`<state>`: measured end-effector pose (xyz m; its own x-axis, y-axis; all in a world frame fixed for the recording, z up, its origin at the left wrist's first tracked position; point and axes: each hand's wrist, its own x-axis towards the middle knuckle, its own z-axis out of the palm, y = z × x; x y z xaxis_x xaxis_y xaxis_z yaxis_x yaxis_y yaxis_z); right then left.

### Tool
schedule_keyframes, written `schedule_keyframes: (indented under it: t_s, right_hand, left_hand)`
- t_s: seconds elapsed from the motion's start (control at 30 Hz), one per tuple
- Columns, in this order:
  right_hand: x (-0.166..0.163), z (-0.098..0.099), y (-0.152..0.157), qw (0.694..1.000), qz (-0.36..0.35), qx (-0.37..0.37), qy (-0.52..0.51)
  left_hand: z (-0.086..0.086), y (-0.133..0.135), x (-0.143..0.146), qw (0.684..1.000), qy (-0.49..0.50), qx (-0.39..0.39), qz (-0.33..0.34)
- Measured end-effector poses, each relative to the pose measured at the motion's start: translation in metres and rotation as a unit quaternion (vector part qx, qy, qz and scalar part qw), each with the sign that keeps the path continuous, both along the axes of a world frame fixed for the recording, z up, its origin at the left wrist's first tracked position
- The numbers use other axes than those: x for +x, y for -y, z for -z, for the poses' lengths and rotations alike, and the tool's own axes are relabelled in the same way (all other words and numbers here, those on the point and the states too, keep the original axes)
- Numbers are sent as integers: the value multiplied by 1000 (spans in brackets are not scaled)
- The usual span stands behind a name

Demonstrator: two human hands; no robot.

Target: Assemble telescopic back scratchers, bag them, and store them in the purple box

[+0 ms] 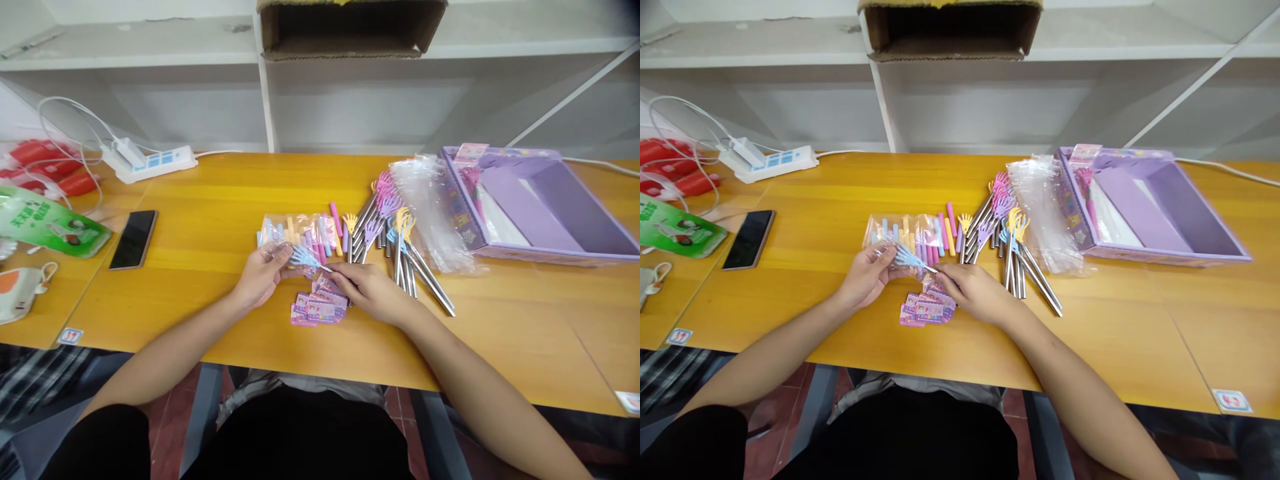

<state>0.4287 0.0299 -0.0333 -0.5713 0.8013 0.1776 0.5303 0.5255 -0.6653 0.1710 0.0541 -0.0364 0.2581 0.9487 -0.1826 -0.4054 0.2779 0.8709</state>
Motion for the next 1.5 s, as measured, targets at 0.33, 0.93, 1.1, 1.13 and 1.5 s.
schedule_keyframes:
  t_s: [0.33,0.93,1.1,1.13,1.5]
  right_hand:
    - [9,0,-3,960,61,-185,-202]
    - [-4,0,0,935,67,-257,-234]
    - [-18,6,5,973,72,-117,-184]
    - [-20,8,7,979,72,-91,-169]
    - [-8,10,7,983,34,-15,-181]
  left_hand:
    - [-6,-21,-15,987,31,25,-154]
    - [-3,7,-1,997,-16,22,78]
    - [10,19,5,983,-66,31,166]
    - [12,19,6,982,-72,35,170]
    - [-4,8,-4,991,-11,19,133]
